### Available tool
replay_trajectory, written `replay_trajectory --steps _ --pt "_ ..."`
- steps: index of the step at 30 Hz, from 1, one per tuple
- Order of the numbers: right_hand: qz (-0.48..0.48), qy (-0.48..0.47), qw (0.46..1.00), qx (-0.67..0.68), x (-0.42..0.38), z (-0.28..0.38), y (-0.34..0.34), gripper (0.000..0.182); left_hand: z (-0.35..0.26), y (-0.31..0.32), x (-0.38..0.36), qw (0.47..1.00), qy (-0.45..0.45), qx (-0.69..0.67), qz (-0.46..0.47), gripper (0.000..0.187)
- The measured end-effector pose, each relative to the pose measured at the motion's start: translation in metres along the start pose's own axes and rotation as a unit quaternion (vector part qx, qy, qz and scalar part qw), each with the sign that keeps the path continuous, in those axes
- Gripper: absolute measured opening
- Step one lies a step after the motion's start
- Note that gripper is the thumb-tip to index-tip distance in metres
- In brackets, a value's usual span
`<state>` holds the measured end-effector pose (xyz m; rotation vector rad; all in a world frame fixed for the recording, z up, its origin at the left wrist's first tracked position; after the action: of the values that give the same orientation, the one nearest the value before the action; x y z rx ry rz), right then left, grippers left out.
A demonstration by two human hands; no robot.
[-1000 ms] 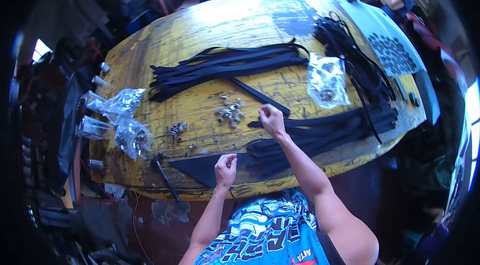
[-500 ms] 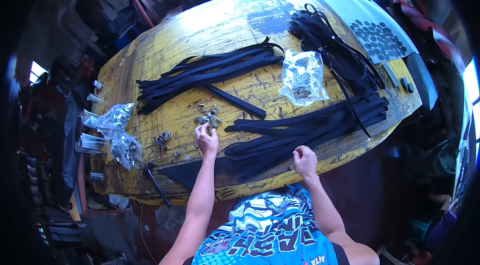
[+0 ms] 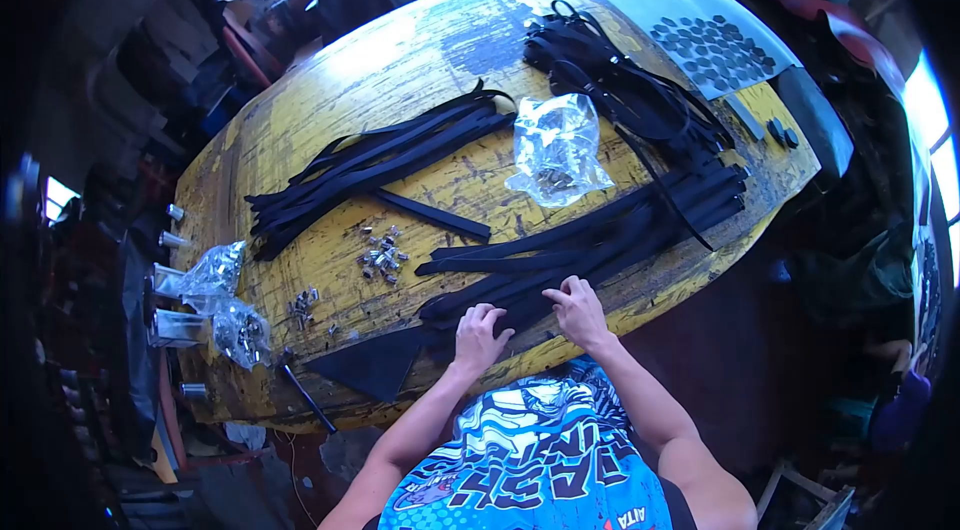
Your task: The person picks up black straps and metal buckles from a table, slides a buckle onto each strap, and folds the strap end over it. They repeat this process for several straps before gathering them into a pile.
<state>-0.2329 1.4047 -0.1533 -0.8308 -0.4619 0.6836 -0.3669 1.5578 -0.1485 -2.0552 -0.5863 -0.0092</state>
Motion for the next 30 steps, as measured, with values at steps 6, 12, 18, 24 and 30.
replay_trajectory --steps 6,12,18,24,30 --pt "0.085 -0.247 0.965 -0.016 0.004 0.074 0.042 0.037 0.089 -0.048 0.014 0.982 -0.132 -0.005 -0.135 0.014" --pt "0.134 -0.302 0.942 -0.065 0.003 0.093 0.068 0.037 0.206 -0.079 0.024 0.944 -0.262 0.076 -0.186 0.023" --pt "0.163 -0.296 0.937 -0.091 0.008 0.092 0.081 0.027 0.221 -0.086 0.024 0.949 -0.261 0.024 -0.176 0.022" --pt "0.208 -0.283 0.930 -0.110 0.014 0.094 0.091 0.024 0.255 -0.079 0.000 0.926 -0.318 -0.060 -0.197 0.024" --pt "0.204 -0.194 0.953 0.116 0.037 0.128 0.086 0.016 0.194 -0.110 -0.038 0.860 -0.291 -0.326 -0.263 0.030"
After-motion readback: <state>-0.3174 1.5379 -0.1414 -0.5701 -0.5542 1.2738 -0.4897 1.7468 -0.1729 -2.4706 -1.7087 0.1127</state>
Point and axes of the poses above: each hand's wrist, its own x-axis towards the middle knuckle, its own y-axis out of the palm, z = x × y, the point moved 6 cm from there along x, towards the middle knuckle, and after that the axes turned 4 degrees about -z, right-handed, at the moved point
